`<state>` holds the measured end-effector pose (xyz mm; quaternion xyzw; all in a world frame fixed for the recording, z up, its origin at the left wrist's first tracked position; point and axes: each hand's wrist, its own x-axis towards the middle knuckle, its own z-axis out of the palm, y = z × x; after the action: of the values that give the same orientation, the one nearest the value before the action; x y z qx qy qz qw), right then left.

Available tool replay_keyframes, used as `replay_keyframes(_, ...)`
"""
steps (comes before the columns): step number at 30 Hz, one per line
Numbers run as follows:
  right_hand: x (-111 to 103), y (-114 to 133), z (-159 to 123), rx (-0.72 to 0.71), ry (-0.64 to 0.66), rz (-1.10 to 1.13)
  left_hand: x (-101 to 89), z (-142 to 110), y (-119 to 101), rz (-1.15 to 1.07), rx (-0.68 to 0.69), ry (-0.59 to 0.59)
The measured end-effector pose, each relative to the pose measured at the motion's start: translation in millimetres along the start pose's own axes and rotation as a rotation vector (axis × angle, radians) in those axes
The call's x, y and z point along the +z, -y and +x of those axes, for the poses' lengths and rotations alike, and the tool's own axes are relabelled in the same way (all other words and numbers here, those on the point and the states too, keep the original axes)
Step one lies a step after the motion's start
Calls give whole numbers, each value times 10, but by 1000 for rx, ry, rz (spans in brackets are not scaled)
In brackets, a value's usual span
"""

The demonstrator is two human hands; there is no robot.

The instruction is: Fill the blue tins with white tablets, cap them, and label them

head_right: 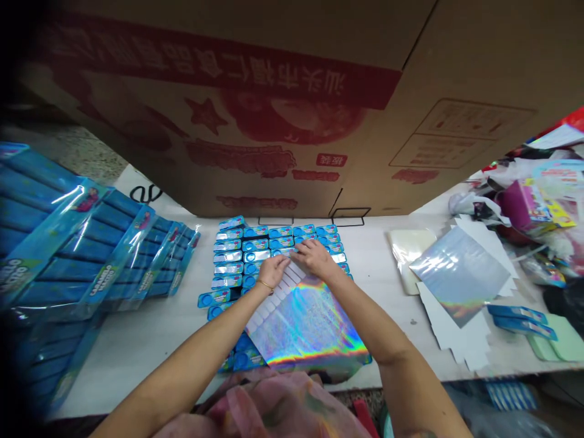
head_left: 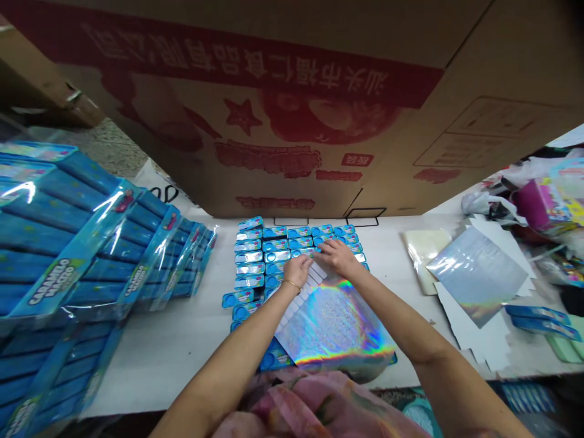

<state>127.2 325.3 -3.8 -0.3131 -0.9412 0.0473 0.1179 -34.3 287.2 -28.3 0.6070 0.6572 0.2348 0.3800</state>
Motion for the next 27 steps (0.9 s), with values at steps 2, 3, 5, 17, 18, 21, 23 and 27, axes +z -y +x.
replay_keyframes(2, -14, 50, -76, -91, -42, -139, 2, -14, 12, -36, -25, 0)
replay_keyframes(3, -13, 69, -117, -116, -65, -184, 4, -27, 14, -54, -34, 2)
replay_keyframes(5, 2, 93, -201, -143, -101, -238, 8, -61, 11, -88, -45, 5)
replay_keyframes(17, -168, 467, -326, 128, -113, -68, -13, -317, -45, -175, -23, -25)
replay_keyframes(18, -193, 486, -303, 137, -77, -70, -5, -343, -52, -181, -14, -24)
replay_keyframes(21, -196, 493, -283, 69, 46, -52, 20, -421, -56, -202, -7, -19)
replay_keyframes(23, -156, 495, -309, 17, 81, -35, 29, -469, -39, -214, -22, -25)
replay_keyframes(27, -159, 604, -340, 6, 45, -53, 7, -541, 45, -223, -73, -68)
